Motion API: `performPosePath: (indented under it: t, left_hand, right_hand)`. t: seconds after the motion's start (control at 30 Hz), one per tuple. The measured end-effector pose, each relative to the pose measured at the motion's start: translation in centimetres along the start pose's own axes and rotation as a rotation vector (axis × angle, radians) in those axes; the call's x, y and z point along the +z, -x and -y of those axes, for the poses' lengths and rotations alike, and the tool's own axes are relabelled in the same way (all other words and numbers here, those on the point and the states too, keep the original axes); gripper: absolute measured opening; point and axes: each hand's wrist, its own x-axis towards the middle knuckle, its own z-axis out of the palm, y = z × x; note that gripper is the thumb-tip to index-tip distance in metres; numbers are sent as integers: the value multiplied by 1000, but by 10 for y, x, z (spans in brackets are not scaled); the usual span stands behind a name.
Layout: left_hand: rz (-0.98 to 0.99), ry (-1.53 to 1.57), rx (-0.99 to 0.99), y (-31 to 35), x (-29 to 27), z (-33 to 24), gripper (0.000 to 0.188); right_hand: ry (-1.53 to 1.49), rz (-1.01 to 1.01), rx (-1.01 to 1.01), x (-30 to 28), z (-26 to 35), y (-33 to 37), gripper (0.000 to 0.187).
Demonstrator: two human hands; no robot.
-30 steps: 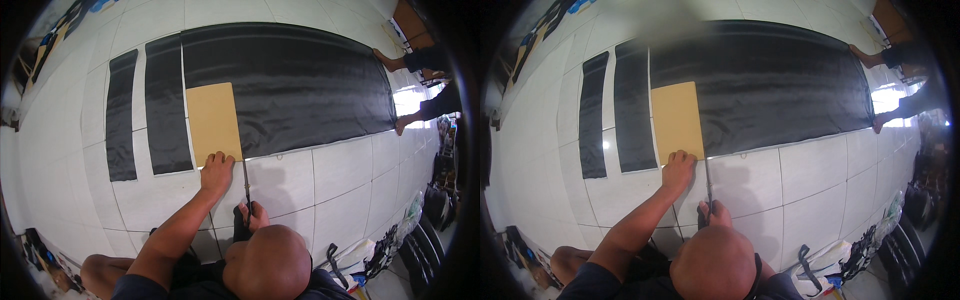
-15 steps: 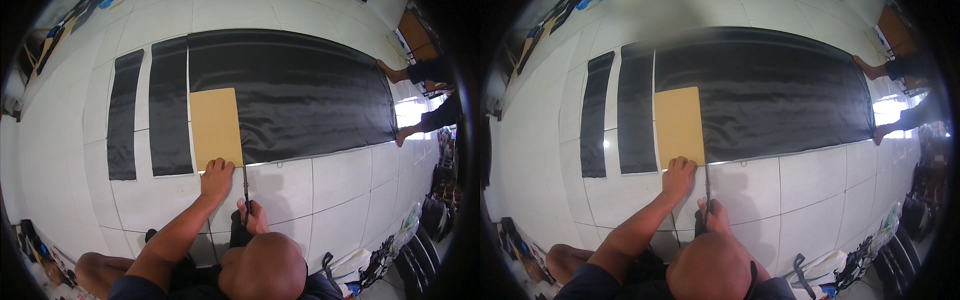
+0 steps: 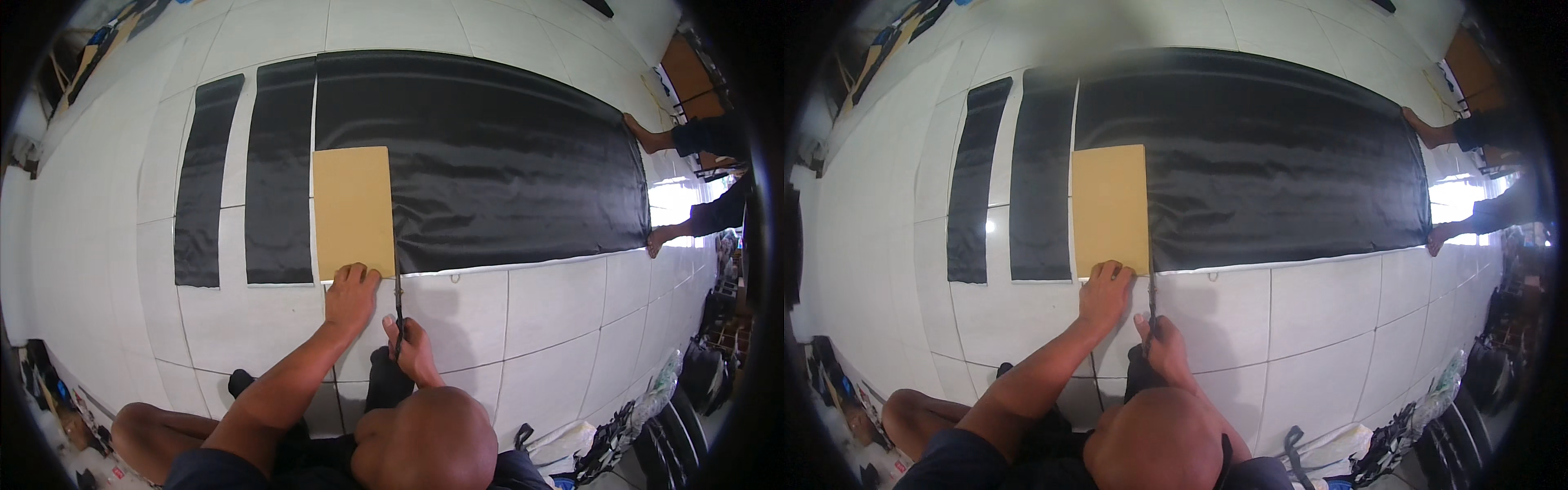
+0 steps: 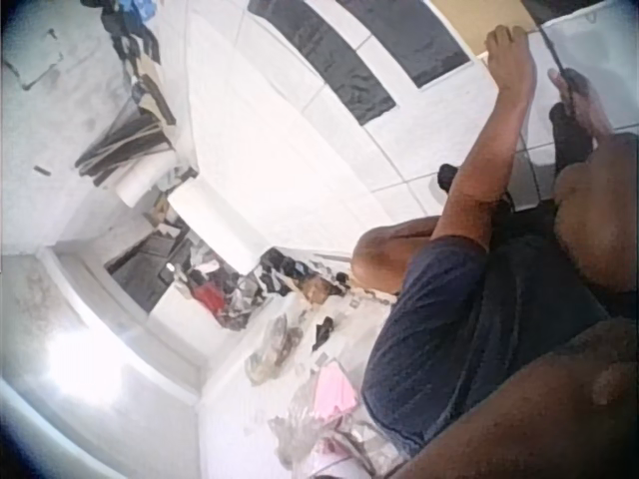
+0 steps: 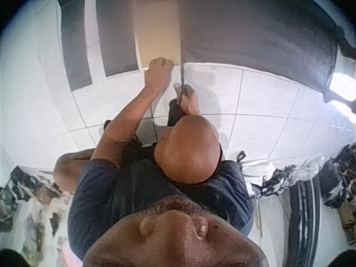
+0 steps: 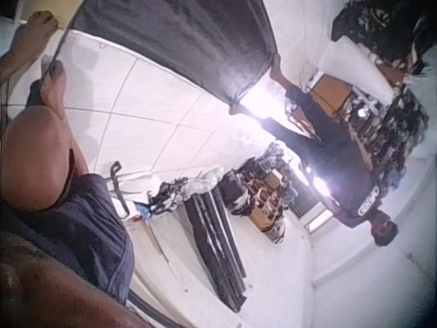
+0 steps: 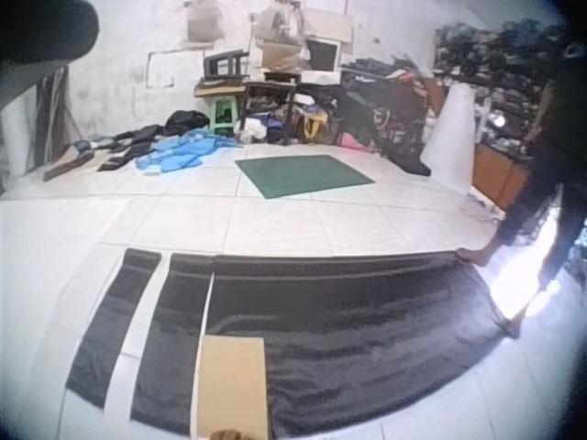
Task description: The person cuts multiple rectangular strips from a large sheet of black fabric on the floor using a cardboard template and shears.
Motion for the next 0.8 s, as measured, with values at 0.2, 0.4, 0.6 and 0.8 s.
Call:
performPosePath:
  t: [0.2, 0.4, 0.6, 0.8]
  left_hand:
    - [15, -10, -21, 0, 2, -1, 16]
    - [12, 0, 34, 3, 5, 4, 33]
    - [188, -84, 191, 4, -13, -1, 62]
    - [363, -114, 93, -6, -14, -13, 72]
  right_hand:
    - [65, -35, -128, 1, -2, -26, 52]
    - [114, -46, -118, -4, 17, -17, 54]
    - [-175, 175, 143, -34, 66, 0, 59]
    - [-113, 78, 94, -13, 57, 0, 56]
